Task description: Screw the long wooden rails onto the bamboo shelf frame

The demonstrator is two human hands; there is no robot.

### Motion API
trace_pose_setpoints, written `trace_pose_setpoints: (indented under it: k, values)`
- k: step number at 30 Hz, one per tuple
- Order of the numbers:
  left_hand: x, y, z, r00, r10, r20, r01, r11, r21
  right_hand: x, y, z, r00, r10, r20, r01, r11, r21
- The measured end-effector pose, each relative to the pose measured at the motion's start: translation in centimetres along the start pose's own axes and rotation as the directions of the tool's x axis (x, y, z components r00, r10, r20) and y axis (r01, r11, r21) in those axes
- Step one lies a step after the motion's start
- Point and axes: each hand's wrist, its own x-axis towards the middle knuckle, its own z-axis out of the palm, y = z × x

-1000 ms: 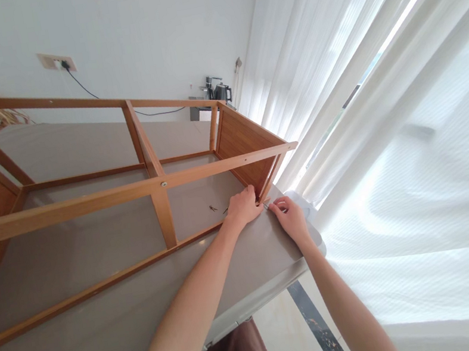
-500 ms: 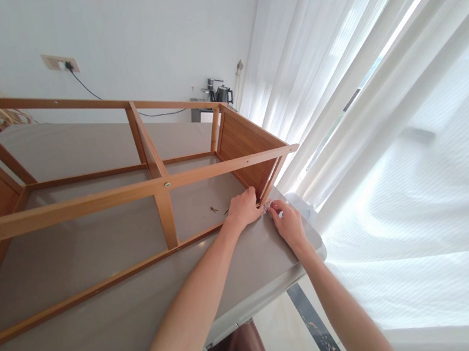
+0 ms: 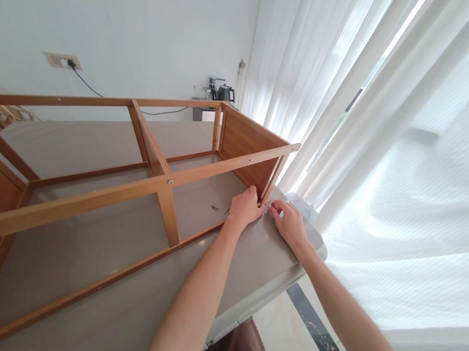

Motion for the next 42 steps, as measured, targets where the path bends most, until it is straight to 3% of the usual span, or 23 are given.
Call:
trace_pose_setpoints:
  k: [13,21,27,42]
  values:
    - [0.1,0.0,0.0,1.0,-0.016,0.026,0.016,1.0,-0.001,0.0,-0.3,0.0,0.999,0.009,0.045,-0.01,0.999,0.037]
    - [-0.1,0.2,-0.4,0.999,-0.024,0.033,0.024,1.0,0.006,1.1,0.8,-0.5,0.973,0.209,0.095,-0.224,0.954,0.198]
    - [-0.1,0.2,-0.2,1.0,-0.023,0.018,0.023,1.0,0.012,1.2,1.6,-0.3,0.953,0.277,0.124,-0.302,0.912,0.279]
    - [-0.1,0.2,-0.3,1.0,-0.012,0.01,0.012,1.0,0.017,0.6,0.7,-0.3,0.975,0.22,0.036,-0.223,0.951,0.215]
